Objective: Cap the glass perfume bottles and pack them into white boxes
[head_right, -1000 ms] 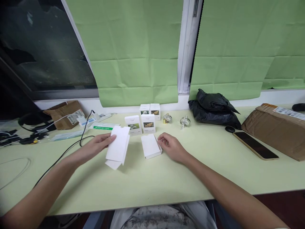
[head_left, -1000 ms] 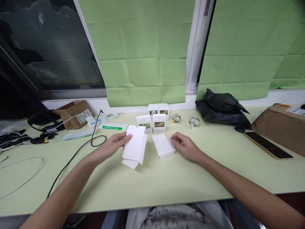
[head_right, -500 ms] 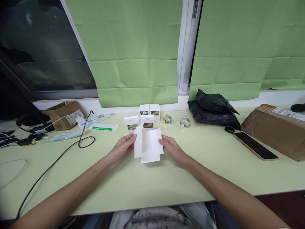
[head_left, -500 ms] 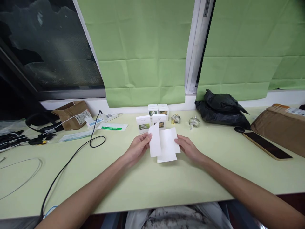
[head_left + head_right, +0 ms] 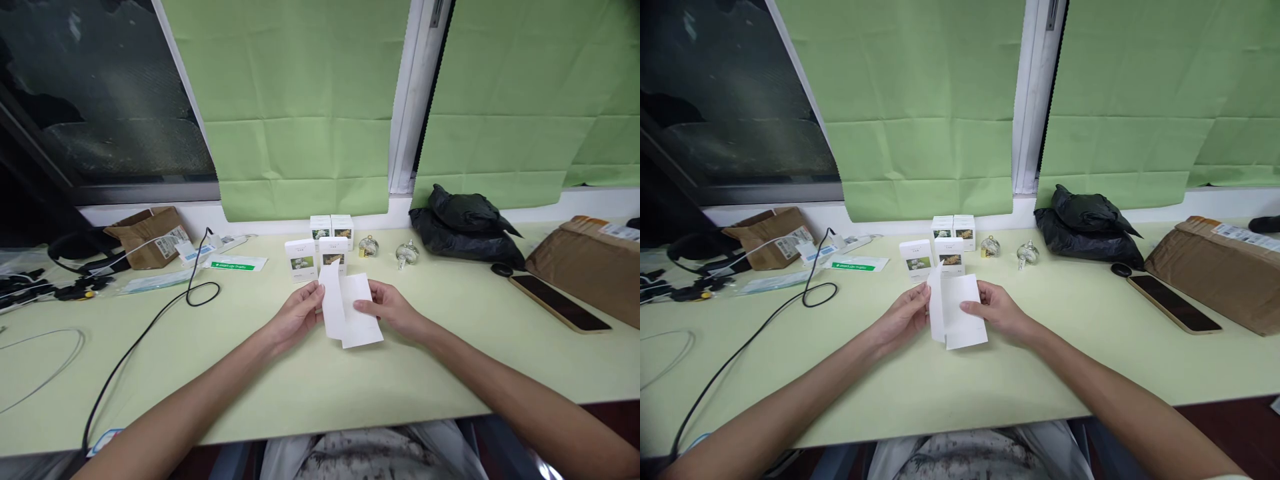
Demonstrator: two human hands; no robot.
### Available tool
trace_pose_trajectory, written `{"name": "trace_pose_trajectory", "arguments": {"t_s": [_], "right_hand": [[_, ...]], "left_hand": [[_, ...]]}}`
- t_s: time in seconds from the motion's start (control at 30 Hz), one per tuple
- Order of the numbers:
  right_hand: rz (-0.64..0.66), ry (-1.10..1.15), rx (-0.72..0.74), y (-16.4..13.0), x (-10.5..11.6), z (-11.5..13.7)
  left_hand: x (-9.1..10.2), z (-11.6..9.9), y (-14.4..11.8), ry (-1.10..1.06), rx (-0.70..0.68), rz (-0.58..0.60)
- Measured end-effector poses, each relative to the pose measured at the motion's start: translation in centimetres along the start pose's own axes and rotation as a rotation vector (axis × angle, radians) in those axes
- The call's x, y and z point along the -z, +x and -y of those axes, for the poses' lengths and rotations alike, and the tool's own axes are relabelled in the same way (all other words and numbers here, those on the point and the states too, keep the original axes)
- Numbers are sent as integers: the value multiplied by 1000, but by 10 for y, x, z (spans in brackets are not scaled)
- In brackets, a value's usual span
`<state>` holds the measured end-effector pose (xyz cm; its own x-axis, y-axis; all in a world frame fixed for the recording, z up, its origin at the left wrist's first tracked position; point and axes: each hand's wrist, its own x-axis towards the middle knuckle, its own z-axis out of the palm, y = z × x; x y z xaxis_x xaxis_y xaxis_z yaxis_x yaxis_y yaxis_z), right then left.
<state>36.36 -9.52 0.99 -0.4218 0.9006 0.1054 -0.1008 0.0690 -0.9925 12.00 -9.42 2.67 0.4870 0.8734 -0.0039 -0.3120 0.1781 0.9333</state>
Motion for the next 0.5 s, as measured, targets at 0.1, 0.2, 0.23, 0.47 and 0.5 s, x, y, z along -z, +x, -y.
{"name": "trace_pose_trajectory", "arguments": {"t_s": [0.1, 0.2, 0.23, 0.47, 0.5], "right_hand": [[-3, 14, 9, 0, 0, -2], [-14, -2, 21, 1, 0, -2], [-34, -20, 29, 1, 0, -2], [-160, -105, 60, 2, 0, -3], [-155, -82, 48, 2, 0, -3]], "left_hand": [[-3, 0, -1, 20, -6, 3], [-3, 1, 0, 27, -11, -13], [-2, 1, 0, 27, -14, -24], [3, 6, 1, 43, -25, -24], [2, 6, 1, 45, -26, -11]]}}
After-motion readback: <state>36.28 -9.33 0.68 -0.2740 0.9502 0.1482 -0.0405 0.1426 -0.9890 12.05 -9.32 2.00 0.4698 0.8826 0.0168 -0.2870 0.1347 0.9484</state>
